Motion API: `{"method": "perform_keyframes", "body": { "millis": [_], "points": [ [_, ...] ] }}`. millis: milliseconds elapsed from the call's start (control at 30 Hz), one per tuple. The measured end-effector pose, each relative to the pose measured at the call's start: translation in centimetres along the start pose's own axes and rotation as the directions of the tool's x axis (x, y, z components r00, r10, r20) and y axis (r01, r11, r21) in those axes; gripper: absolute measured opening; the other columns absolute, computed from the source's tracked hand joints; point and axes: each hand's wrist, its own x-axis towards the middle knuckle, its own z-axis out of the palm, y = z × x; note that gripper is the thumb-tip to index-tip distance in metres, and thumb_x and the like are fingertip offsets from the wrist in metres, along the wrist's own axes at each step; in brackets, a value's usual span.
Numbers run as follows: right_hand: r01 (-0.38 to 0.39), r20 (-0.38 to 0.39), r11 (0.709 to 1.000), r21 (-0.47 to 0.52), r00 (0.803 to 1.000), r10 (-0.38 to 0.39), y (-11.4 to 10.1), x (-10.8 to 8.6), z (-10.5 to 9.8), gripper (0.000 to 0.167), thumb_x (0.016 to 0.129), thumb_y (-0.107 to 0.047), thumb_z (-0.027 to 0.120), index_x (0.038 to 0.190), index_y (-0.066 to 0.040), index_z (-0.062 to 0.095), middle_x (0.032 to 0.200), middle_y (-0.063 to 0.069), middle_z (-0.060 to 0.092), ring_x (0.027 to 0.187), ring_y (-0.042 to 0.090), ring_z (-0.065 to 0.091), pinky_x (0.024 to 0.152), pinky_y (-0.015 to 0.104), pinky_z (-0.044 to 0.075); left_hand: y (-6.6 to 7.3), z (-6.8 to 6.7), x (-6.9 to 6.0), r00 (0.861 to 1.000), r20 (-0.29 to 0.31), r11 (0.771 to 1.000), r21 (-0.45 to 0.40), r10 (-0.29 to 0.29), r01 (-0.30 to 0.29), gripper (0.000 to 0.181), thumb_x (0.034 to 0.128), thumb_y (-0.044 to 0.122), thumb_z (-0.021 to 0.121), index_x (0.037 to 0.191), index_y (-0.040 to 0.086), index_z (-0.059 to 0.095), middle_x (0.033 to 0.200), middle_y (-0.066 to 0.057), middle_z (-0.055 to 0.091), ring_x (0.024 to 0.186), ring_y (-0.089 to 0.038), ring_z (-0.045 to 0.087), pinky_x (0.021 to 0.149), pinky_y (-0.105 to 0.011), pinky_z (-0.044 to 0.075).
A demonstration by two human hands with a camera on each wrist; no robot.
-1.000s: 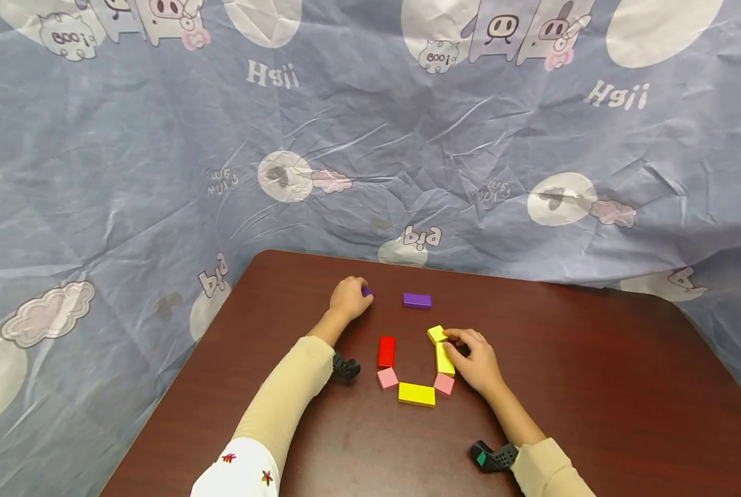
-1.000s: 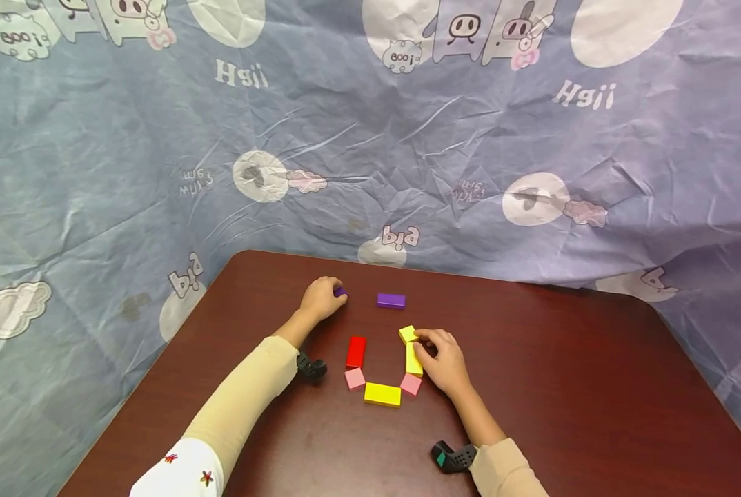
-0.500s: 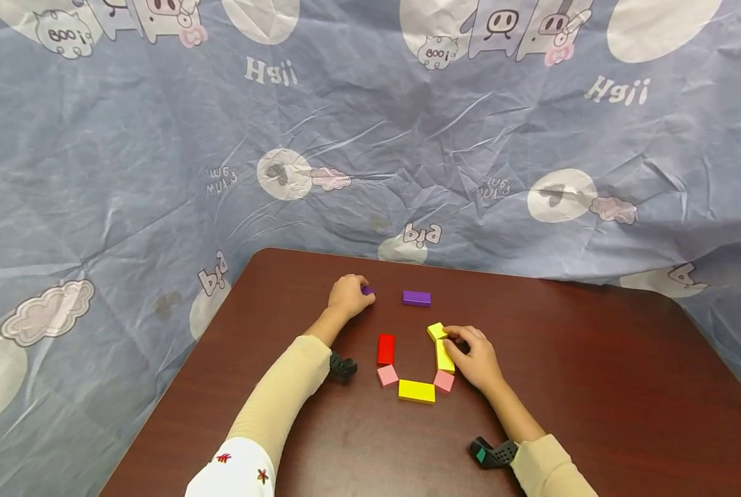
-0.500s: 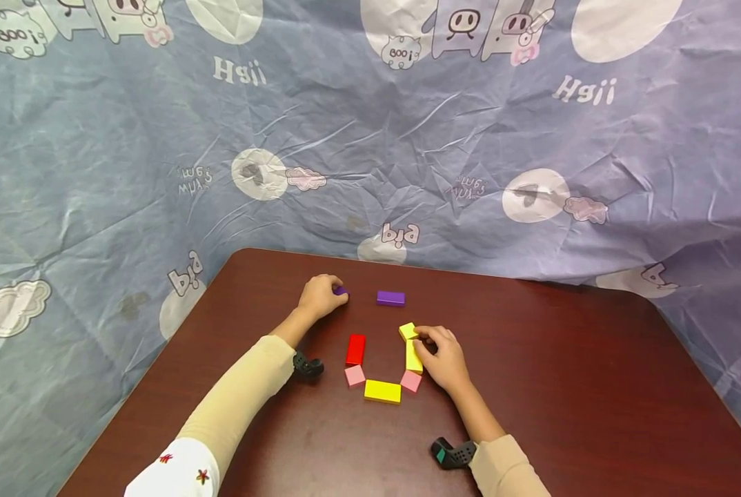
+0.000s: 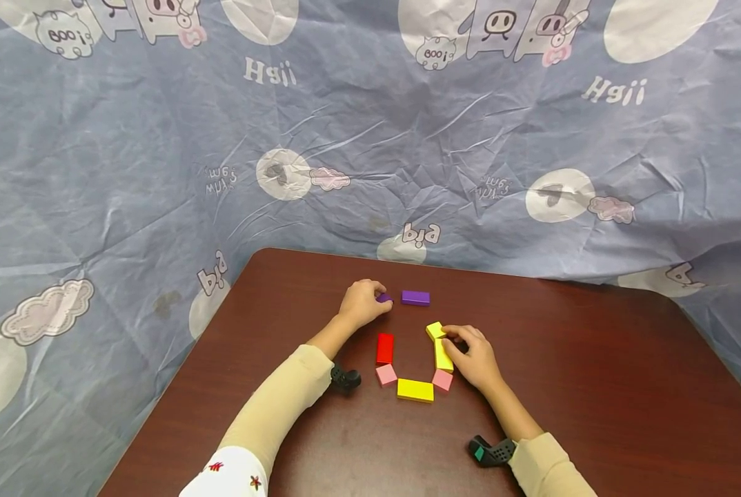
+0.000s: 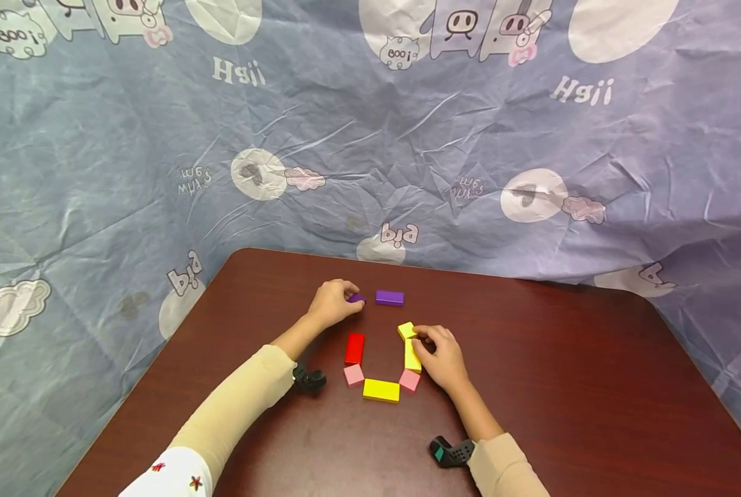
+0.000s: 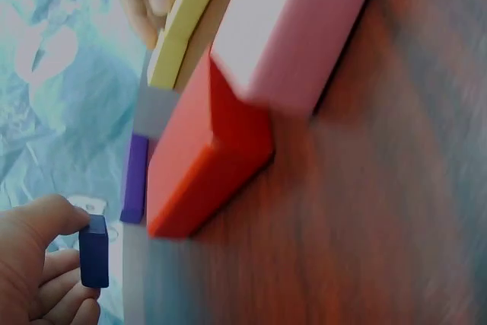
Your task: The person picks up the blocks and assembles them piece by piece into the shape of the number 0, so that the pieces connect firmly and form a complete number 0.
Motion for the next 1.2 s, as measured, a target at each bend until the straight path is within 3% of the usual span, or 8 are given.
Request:
{"method": "perform_keyframes", "body": {
  "millis": [367, 633, 1200],
  "points": [
    [0.013, -0.003, 1.000, 0.000, 1.000, -0.013, 0.1, 0.1, 0.1, 0.022, 0.087, -0.012, 0.071, 0.108, -0.010, 0.072, 0.094, 0.002, 0.065, 0.087, 0.018, 0.054, 0.075, 0.039, 0.045, 1.7, 1.4, -1.5, 0.996, 0.090, 0.999, -0.031, -0.002, 0.005, 0.029, 0.0821, 0.028, 0.076, 0.102, 0.007, 0.074, 0.093, -0.003, 0.069, 0.086, -0.015, 0.063, 0.078, -0.028, 0.052],
    [0.024, -0.012, 1.000, -0.002, 1.000, -0.024, 0.1, 0.1, 0.2, 0.022, 0.086, -0.011, 0.071, 0.108, -0.009, 0.072, 0.094, 0.002, 0.065, 0.087, 0.018, 0.055, 0.075, 0.039, 0.045, 1.9, 1.8, -2.0, 0.990, 0.138, 0.999, -0.005, -0.032, 0.033, 0.029, 0.0810, 0.030, 0.077, 0.100, 0.008, 0.074, 0.093, -0.001, 0.070, 0.085, -0.015, 0.063, 0.078, -0.028, 0.053],
    [0.011, -0.007, 1.000, 0.009, 1.000, -0.011, -0.2, 0.0, 0.0, 0.022, 0.086, -0.010, 0.071, 0.108, -0.008, 0.072, 0.095, 0.002, 0.065, 0.088, 0.018, 0.055, 0.076, 0.039, 0.046, 1.7, 2.1, -2.6, 0.992, 0.127, 0.999, 0.046, 0.000, -0.006, 0.026, 0.0804, 0.030, 0.077, 0.095, 0.010, 0.073, 0.092, 0.001, 0.069, 0.083, -0.013, 0.063, 0.076, -0.027, 0.052]
  ]
}}
